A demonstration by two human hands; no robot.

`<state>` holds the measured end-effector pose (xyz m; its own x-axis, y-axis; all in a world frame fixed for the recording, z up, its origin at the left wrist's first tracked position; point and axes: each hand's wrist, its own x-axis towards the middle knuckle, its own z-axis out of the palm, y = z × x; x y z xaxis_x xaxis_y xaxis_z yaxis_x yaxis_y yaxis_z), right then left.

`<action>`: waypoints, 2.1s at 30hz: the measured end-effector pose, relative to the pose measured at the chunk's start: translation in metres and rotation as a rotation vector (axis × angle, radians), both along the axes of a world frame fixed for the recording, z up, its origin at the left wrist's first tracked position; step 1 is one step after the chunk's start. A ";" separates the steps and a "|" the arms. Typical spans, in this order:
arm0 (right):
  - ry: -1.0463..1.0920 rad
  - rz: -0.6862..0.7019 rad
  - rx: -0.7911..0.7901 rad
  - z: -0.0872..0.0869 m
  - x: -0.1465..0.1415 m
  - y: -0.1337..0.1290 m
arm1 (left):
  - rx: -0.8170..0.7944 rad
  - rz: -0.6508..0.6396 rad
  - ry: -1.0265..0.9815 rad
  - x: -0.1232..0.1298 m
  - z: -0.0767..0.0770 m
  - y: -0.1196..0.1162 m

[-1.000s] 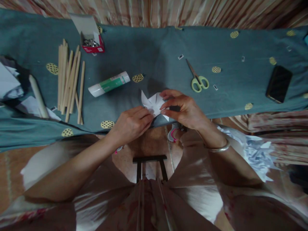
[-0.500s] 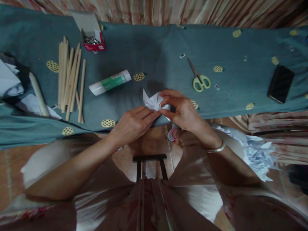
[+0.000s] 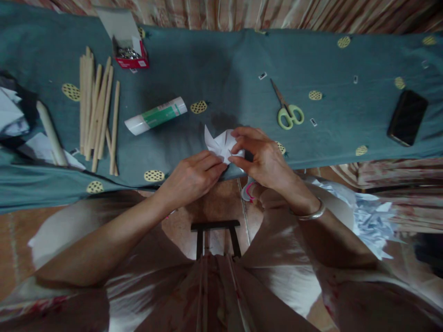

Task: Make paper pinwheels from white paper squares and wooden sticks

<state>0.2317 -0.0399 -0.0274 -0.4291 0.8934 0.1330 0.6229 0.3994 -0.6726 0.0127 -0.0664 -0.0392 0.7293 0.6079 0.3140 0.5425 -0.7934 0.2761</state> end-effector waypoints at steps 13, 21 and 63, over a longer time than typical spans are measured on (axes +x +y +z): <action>-0.048 0.056 0.001 0.002 0.003 -0.001 | -0.016 0.002 -0.039 -0.001 -0.002 0.000; -0.061 0.066 0.003 0.002 0.002 -0.002 | -0.031 0.012 -0.017 -0.001 -0.002 0.000; -0.137 0.140 0.075 0.001 0.002 -0.008 | -0.032 0.012 -0.034 0.000 -0.003 0.002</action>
<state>0.2339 -0.0477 -0.0265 -0.5672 0.8135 0.1284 0.6415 0.5342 -0.5506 0.0128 -0.0640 -0.0425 0.7110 0.6266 0.3189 0.5417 -0.7774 0.3198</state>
